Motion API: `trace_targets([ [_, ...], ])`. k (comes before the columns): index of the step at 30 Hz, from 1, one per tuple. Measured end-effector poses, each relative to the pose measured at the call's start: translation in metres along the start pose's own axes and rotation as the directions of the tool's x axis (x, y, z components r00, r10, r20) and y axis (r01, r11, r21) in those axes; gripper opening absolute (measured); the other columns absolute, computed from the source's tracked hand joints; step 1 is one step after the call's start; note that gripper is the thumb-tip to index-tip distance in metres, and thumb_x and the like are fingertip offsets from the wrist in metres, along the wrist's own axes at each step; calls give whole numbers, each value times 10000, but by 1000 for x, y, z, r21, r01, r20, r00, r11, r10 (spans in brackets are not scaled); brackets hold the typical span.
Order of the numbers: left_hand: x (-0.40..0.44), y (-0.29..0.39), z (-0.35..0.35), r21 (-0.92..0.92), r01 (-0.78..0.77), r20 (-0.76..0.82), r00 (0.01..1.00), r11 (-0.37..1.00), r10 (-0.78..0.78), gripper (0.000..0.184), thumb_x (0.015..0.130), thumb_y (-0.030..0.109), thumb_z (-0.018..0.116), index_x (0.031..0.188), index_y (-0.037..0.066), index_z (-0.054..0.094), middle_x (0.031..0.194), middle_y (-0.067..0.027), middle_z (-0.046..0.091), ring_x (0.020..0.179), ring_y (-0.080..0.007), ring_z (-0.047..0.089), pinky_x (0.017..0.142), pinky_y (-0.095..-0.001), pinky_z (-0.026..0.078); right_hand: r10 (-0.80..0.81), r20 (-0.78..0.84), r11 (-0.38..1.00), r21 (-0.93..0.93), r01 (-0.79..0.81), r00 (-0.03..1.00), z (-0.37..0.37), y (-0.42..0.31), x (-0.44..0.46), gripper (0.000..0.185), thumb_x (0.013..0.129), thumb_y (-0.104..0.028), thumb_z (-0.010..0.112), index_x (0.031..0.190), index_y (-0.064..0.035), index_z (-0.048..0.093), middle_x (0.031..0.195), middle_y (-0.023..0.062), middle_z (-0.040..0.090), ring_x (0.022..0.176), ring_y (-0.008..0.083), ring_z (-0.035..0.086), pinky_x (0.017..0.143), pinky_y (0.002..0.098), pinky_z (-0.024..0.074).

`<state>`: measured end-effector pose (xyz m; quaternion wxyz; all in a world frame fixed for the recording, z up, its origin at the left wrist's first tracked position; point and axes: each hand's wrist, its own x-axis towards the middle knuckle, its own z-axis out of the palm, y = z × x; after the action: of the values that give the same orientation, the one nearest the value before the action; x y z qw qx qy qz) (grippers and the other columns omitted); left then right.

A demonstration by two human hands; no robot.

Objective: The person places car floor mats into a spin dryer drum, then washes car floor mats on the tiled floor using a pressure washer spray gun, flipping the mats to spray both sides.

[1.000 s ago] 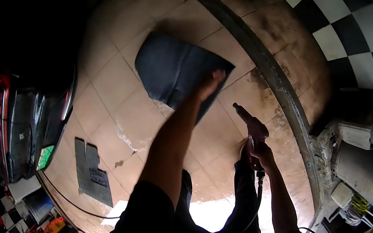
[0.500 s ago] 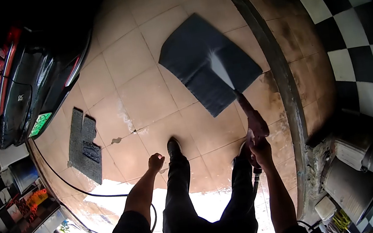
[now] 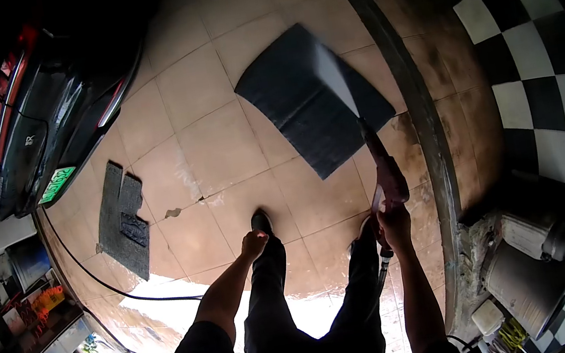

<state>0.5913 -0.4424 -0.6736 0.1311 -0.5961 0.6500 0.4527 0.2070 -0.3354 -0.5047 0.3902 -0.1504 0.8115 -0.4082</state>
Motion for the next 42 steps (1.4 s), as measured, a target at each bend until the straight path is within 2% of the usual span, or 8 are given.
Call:
trace_targets([
  [3, 7, 5, 5, 69, -50, 39, 998, 996, 48, 231, 783, 268, 631, 851, 48, 637, 868, -118, 659, 832, -245, 632, 755, -351, 495, 102, 39, 979, -180, -93, 994, -12, 22, -27, 207, 772, -171, 614, 651, -47, 501, 469, 49, 514, 370, 130, 513, 356, 286, 382],
  [4, 11, 7, 6, 105, -87, 64, 995, 991, 80, 231, 781, 269, 633, 847, 47, 635, 859, -115, 659, 815, -242, 635, 744, -350, 497, 327, 161, 939, -169, -300, 931, -15, 33, -37, 202, 761, -148, 629, 899, -27, 544, 541, 33, 536, 438, 116, 524, 409, 278, 411],
  [5, 15, 10, 7, 92, -107, 67, 993, 990, 101, 235, 778, 270, 636, 846, 45, 635, 850, -115, 660, 798, -239, 639, 730, -344, 500, 100, 168, 967, -249, -56, 981, -13, 90, -44, 201, 756, -134, 625, 905, -27, 543, 558, 32, 541, 445, 123, 526, 412, 286, 414],
  [11, 59, 38, 32, 222, -232, 146, 968, 947, 203, 239, 757, 273, 614, 862, 58, 632, 854, -142, 653, 844, -290, 625, 763, -389, 495, 287, 69, 958, -30, -286, 955, -49, 82, -40, 238, 758, -104, 627, 965, -20, 545, 560, 27, 537, 444, 110, 514, 428, 260, 406],
  [13, 72, 57, 49, 224, -239, 165, 965, 945, 205, 209, 752, 237, 621, 845, 49, 632, 844, -135, 652, 842, -282, 625, 765, -387, 494, 108, -137, 985, 147, -88, 985, -62, 103, -23, 148, 773, -114, 628, 797, -51, 496, 493, 28, 505, 373, 100, 485, 356, 260, 386],
  [17, 102, 80, 105, 367, -322, 185, 945, 873, 271, 223, 754, 219, 631, 871, 29, 618, 858, -126, 649, 843, -295, 619, 764, -395, 491, 283, -67, 840, 499, -214, 957, -78, 150, -12, 257, 766, -50, 602, 1002, 19, 525, 620, 49, 561, 546, 127, 561, 521, 256, 453],
  [35, 368, 150, 363, 774, -470, -13, 658, 424, 753, 467, 835, 395, 570, 984, -47, 568, 989, -229, 568, 918, -349, 558, 800, -405, 462, 593, 270, 516, 595, -616, 758, -17, 347, -3, 360, 737, -50, 647, 1071, 7, 524, 719, 16, 584, 642, 89, 566, 613, 230, 458],
  [42, 380, 168, 354, 780, -436, 119, 808, 449, 577, 280, 807, 121, 548, 1013, -68, 559, 1006, -242, 561, 958, -362, 543, 877, -415, 442, 568, 255, 556, 583, -593, 783, -17, 358, 3, 337, 736, -38, 647, 1049, 0, 528, 691, 15, 570, 597, 88, 554, 572, 230, 450],
])
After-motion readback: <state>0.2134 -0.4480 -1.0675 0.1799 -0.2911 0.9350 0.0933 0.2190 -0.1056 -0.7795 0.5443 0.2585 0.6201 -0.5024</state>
